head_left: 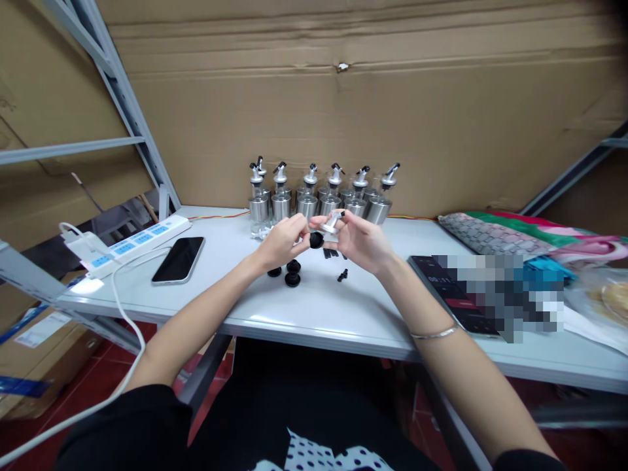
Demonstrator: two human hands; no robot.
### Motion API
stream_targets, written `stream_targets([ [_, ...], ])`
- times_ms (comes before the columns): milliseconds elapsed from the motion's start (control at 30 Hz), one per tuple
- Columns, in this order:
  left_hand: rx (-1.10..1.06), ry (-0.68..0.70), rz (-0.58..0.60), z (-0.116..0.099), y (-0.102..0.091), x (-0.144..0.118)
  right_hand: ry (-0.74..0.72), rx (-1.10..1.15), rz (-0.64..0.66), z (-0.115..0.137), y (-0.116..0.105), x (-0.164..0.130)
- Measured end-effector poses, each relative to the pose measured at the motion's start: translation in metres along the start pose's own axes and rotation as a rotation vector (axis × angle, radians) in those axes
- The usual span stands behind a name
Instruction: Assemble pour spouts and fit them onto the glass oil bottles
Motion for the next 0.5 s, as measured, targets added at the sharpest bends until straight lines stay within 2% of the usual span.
stream_targets([
  [267, -0.094, 0.079, -0.038, -0.009, -0.002, -0.004, -0.027, 0.026, 0.002, 0.007, 0.002, -0.002],
  [367, -0.102, 0.13, 0.0, -0.015, -0.001, -0.005, -0.072, -0.002, -0.033, 0.015, -0.002, -0.004],
  [500, -0.104, 0.13, 0.055, -0.015, 0.003, -0.005, -0.108, -0.029, -0.079, 0.022, -0.007, -0.004],
])
Point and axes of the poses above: each hand's wrist, its own x-axis towards the middle knuckle, its own y-axis out of the palm, z = x × y, the point moved 9 cm from there along x, towards the middle knuckle, and after that the axes turned 4 degrees about x, right-handed, at the moved point
